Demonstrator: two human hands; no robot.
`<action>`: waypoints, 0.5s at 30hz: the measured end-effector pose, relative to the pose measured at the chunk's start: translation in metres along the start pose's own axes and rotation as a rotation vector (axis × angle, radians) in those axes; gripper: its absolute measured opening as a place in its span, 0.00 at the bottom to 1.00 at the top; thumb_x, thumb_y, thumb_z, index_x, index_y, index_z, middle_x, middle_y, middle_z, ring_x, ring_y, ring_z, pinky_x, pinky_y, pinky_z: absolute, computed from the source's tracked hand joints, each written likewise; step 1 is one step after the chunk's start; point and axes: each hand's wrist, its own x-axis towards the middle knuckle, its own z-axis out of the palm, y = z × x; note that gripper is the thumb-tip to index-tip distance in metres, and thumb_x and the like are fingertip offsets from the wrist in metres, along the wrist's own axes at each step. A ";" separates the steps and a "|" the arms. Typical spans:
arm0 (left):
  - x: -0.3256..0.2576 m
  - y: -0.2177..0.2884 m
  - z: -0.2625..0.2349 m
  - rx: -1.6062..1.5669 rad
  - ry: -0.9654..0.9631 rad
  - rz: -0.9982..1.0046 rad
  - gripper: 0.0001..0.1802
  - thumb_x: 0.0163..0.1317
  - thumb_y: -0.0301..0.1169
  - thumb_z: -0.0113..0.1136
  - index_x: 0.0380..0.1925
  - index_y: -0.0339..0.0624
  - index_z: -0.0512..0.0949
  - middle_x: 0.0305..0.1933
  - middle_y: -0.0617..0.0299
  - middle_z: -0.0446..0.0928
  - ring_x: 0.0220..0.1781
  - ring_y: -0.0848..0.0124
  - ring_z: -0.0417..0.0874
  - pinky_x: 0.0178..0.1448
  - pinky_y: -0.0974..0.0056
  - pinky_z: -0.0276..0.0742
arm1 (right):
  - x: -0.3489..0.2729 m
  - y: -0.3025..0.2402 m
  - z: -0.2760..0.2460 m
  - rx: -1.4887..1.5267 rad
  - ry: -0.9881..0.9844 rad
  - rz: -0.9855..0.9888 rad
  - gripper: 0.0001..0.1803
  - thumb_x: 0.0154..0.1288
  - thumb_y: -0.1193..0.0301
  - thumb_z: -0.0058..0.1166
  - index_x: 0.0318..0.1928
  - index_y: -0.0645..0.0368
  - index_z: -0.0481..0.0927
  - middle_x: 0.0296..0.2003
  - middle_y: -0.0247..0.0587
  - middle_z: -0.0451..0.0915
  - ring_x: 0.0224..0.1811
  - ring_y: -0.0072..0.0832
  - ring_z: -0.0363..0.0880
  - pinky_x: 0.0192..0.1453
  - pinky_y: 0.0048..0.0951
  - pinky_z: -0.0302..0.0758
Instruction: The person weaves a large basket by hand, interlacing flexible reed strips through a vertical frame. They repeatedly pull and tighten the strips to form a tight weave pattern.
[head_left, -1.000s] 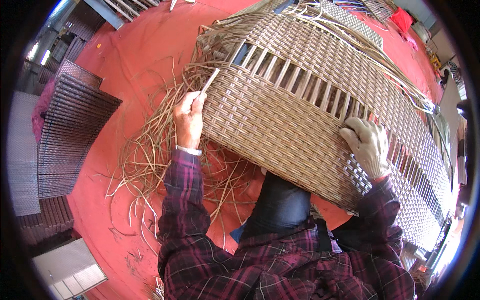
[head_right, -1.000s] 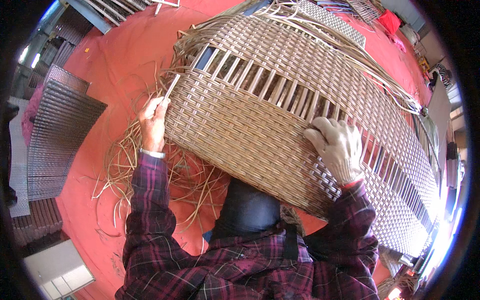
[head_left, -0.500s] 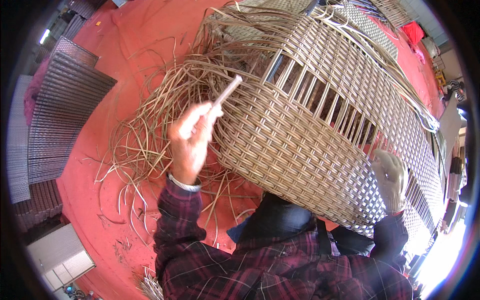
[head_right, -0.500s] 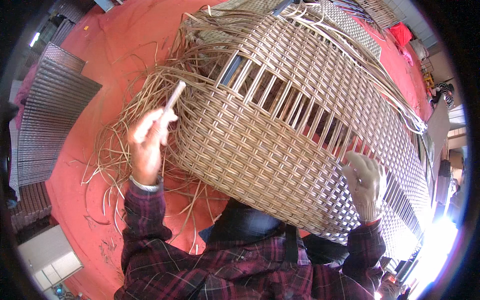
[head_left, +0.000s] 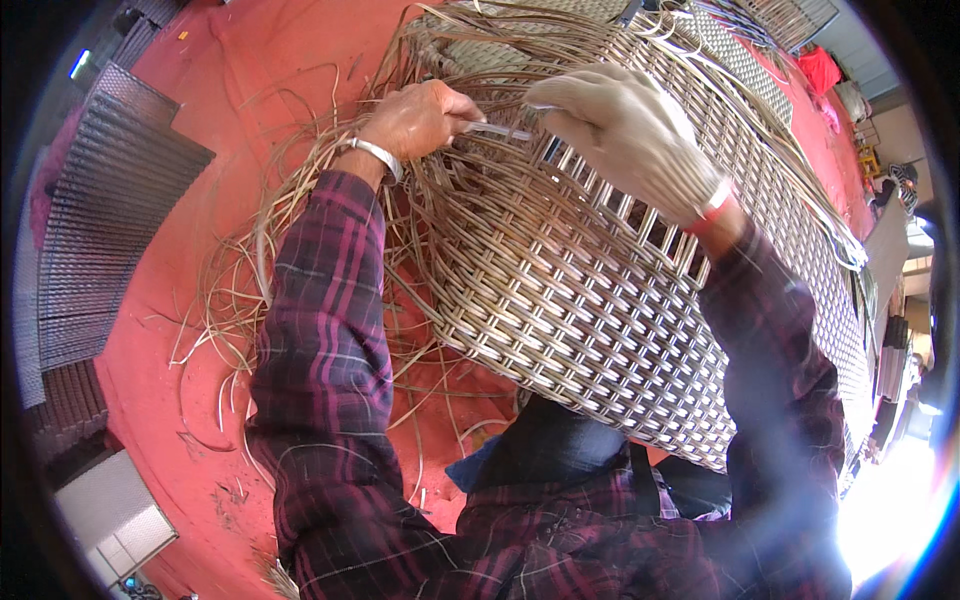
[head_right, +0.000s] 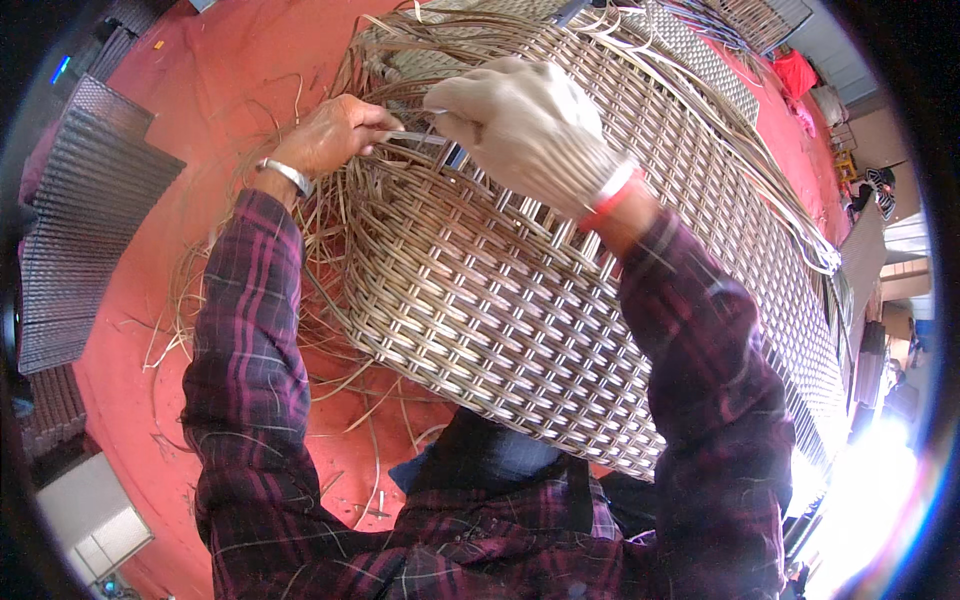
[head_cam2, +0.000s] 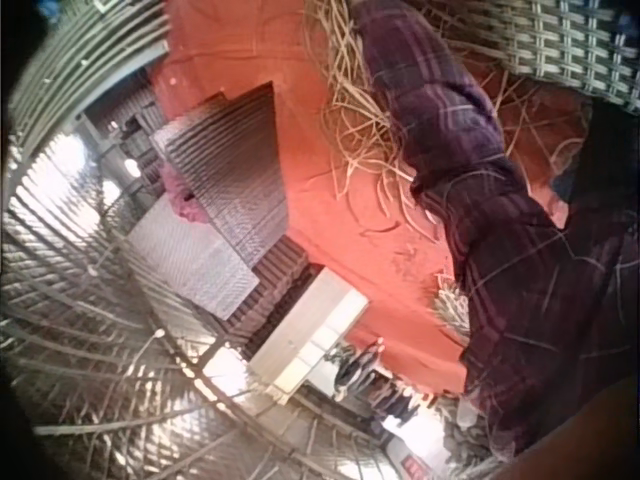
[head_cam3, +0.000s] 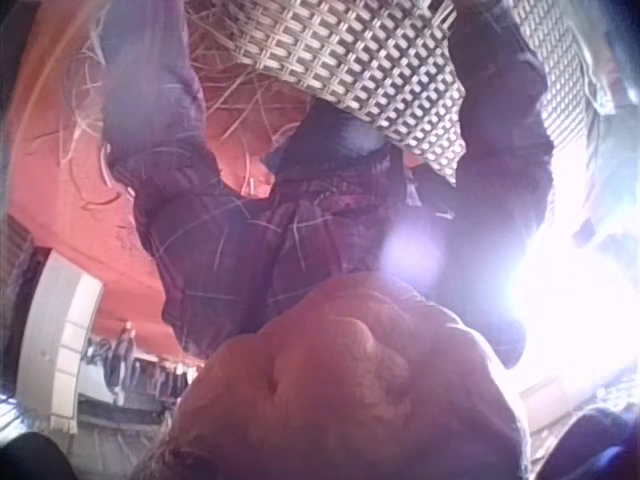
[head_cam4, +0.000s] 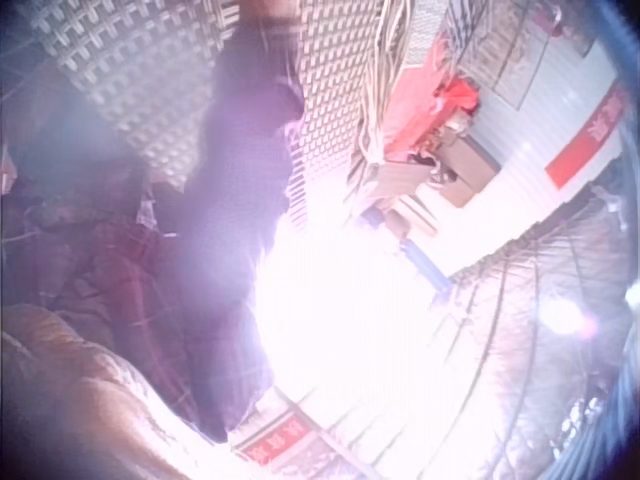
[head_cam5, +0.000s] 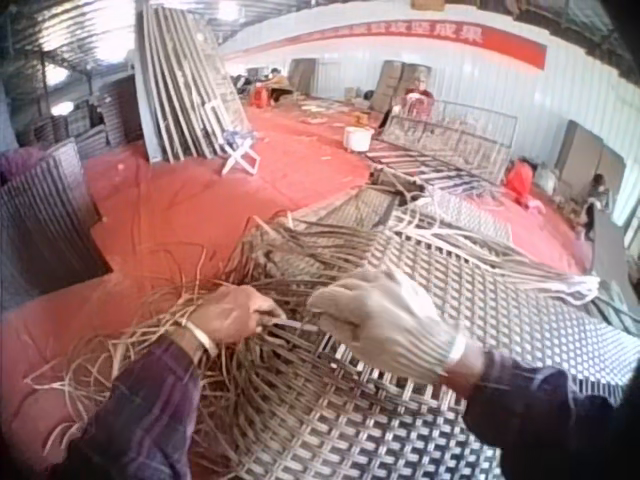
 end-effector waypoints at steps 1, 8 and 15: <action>0.007 -0.004 0.004 -0.245 -0.085 -0.021 0.11 0.64 0.28 0.60 0.45 0.46 0.85 0.37 0.62 0.85 0.35 0.70 0.84 0.40 0.65 0.77 | 0.009 0.002 0.012 -0.051 -0.009 0.001 0.09 0.62 0.65 0.57 0.41 0.50 0.84 0.34 0.40 0.83 0.40 0.40 0.82 0.43 0.42 0.79; 0.012 -0.037 0.073 -1.576 -0.303 0.103 0.18 0.62 0.27 0.65 0.53 0.36 0.79 0.45 0.63 0.84 0.31 0.83 0.76 0.29 0.77 0.68 | 0.023 0.003 0.035 -0.353 -0.112 -0.077 0.06 0.58 0.60 0.55 0.30 0.45 0.81 0.23 0.34 0.81 0.33 0.38 0.81 0.32 0.41 0.77; 0.002 -0.031 0.109 -1.618 -0.025 -0.002 0.17 0.66 0.31 0.63 0.53 0.36 0.79 0.35 0.70 0.81 0.30 0.85 0.75 0.32 0.79 0.67 | 0.031 -0.003 0.034 -0.396 -0.342 -0.040 0.11 0.63 0.56 0.55 0.40 0.42 0.85 0.28 0.33 0.83 0.41 0.35 0.82 0.41 0.40 0.78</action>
